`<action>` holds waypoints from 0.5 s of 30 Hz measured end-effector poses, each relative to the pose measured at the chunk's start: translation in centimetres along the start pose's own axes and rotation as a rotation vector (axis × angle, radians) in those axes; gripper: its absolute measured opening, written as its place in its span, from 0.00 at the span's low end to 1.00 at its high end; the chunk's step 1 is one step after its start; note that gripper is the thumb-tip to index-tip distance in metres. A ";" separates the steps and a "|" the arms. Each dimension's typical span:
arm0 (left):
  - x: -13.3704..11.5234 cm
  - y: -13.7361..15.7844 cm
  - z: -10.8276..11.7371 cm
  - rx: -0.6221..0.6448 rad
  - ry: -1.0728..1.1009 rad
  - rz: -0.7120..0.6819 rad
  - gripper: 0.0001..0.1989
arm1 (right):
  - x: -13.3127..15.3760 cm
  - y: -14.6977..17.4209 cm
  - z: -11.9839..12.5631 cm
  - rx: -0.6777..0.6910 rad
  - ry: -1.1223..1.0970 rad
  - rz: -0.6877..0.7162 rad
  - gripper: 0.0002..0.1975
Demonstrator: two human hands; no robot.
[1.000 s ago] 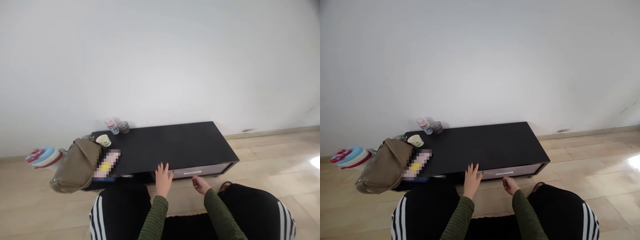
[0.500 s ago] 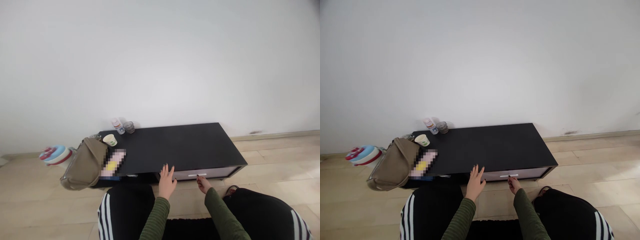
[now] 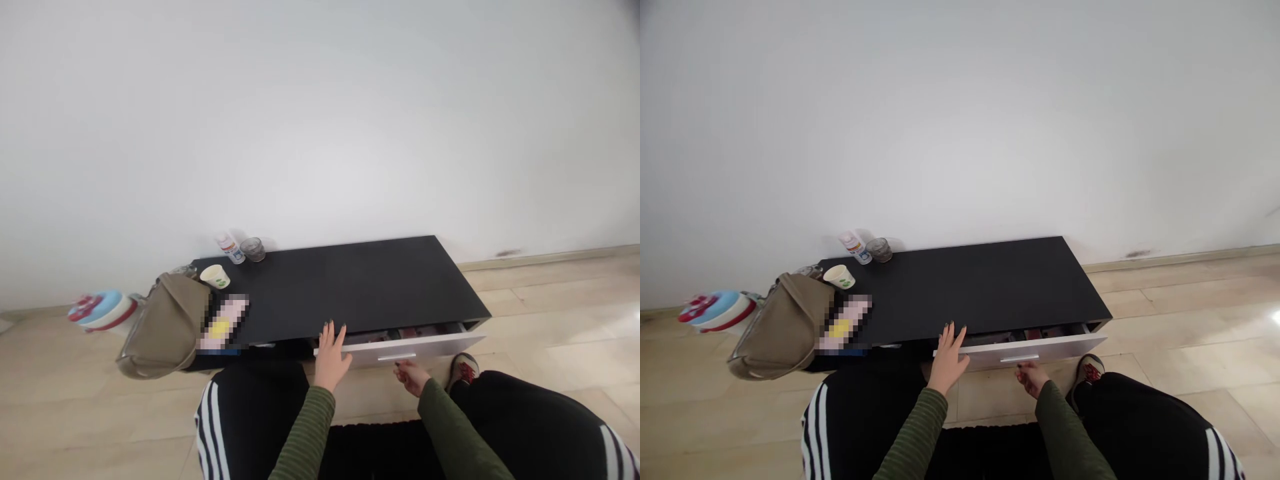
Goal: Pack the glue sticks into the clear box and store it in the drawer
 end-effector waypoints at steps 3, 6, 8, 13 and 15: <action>-0.2 0.1 0.1 -0.011 0.003 0.009 0.35 | -0.7 2.8 -1.2 0.108 0.149 -0.055 0.09; -1.2 1.8 -0.9 -0.028 0.020 0.015 0.33 | 1.5 6.0 -4.3 0.366 0.414 0.085 0.12; -2.5 4.1 -2.6 0.001 0.034 -0.021 0.32 | 4.7 6.9 -5.1 0.345 0.534 0.299 0.15; -5.2 10.6 -7.3 0.257 0.007 -0.064 0.38 | 9.9 5.1 -1.9 -0.217 0.681 0.512 0.14; -5.5 12.1 -7.3 0.311 0.021 -0.056 0.37 | 9.0 3.8 -1.9 -0.229 0.715 0.449 0.13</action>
Point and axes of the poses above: each hand's wrist, its own y-axis away from the middle knuckle, its own z-axis out of the back of the hand, x = y × z, the point moved 9 cm from there along -y, towards the middle knuckle, and after that the axes turned 3 degrees about -x, right-handed, at the moved point
